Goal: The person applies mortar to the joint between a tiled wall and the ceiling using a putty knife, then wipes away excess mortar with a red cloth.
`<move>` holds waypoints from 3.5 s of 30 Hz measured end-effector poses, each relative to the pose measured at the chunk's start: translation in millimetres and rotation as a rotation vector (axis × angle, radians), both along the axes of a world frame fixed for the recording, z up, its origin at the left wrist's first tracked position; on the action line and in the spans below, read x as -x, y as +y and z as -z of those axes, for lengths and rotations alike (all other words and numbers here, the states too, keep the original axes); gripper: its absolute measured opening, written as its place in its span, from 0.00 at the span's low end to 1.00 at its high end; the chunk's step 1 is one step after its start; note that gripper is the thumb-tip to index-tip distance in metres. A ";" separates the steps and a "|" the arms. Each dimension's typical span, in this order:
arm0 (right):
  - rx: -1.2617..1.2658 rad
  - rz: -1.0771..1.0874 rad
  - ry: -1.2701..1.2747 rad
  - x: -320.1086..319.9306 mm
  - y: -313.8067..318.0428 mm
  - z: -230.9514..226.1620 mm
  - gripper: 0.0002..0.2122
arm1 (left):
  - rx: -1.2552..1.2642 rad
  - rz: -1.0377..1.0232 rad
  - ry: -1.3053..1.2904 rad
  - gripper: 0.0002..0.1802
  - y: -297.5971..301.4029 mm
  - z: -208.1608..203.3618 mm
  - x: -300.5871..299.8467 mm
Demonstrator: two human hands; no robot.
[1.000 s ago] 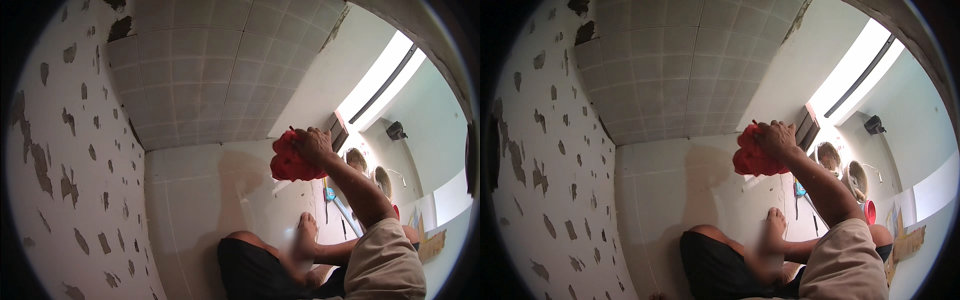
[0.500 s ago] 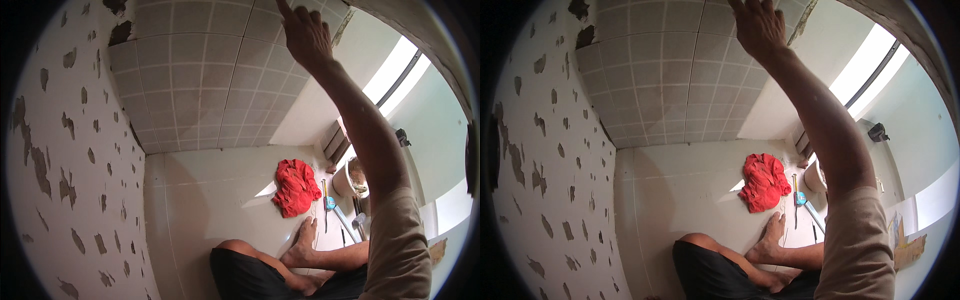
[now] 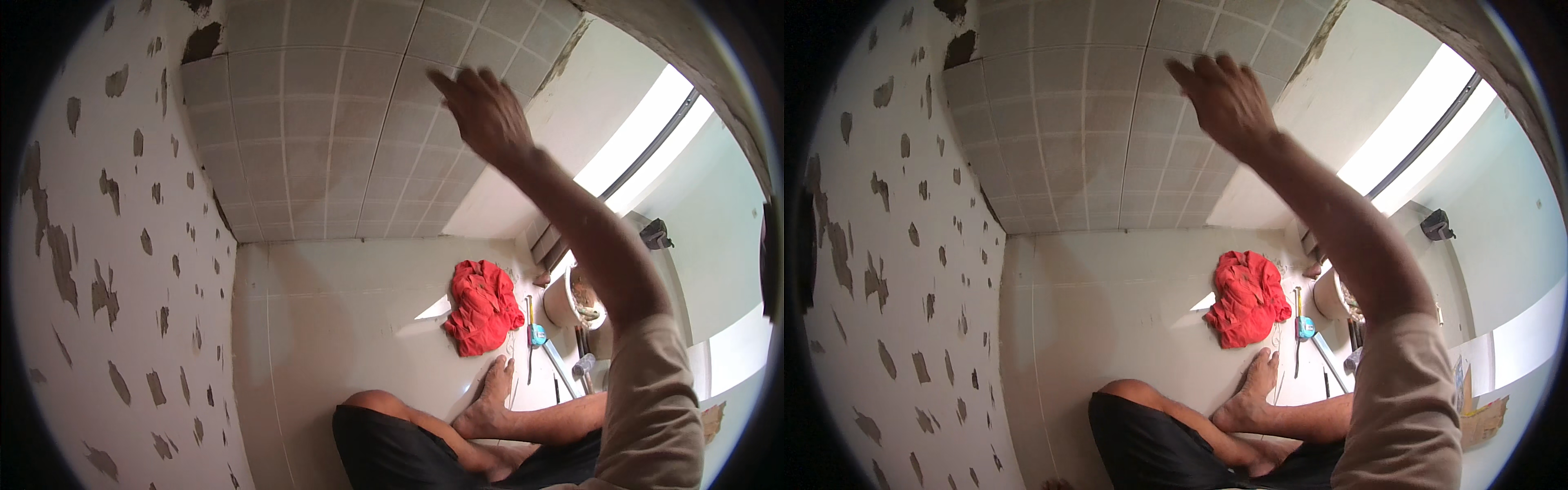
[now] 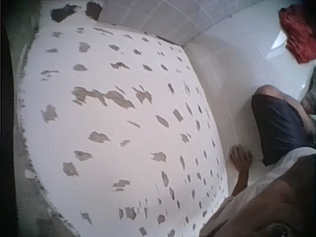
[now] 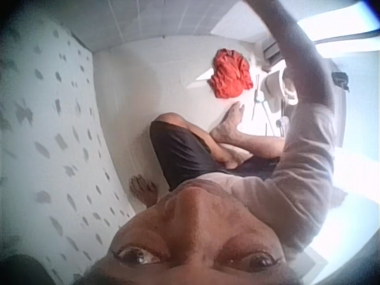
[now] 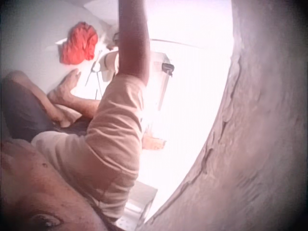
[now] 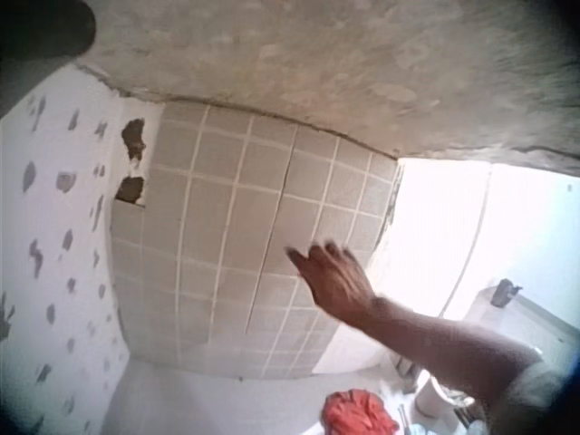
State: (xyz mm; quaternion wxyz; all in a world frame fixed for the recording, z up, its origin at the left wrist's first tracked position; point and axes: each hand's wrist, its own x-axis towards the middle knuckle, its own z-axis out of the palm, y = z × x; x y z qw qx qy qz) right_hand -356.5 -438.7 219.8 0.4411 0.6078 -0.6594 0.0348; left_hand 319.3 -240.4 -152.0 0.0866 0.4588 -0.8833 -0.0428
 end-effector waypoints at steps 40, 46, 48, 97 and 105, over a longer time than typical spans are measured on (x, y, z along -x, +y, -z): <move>0.217 0.609 -1.397 47.2 292.1 356.5 0.21 | -0.115 -0.272 -0.218 0.29 -7.6 15.6 42.1; -0.030 0.818 -1.028 69.2 329.8 317.2 0.14 | -0.077 -0.293 0.208 0.19 -90.3 9.8 117.7; 0.170 0.575 -0.822 80.4 334.6 303.2 0.10 | -0.304 -0.500 0.404 0.15 -126.6 -20.3 163.8; -0.583 -0.072 -0.172 -66.1 -163.2 309.0 0.14 | -0.067 0.021 0.077 0.28 -181.5 29.6 107.5; 0.049 -0.094 -0.079 -10.4 -114.9 194.7 0.12 | -0.084 -0.035 0.023 0.28 -176.4 9.7 110.4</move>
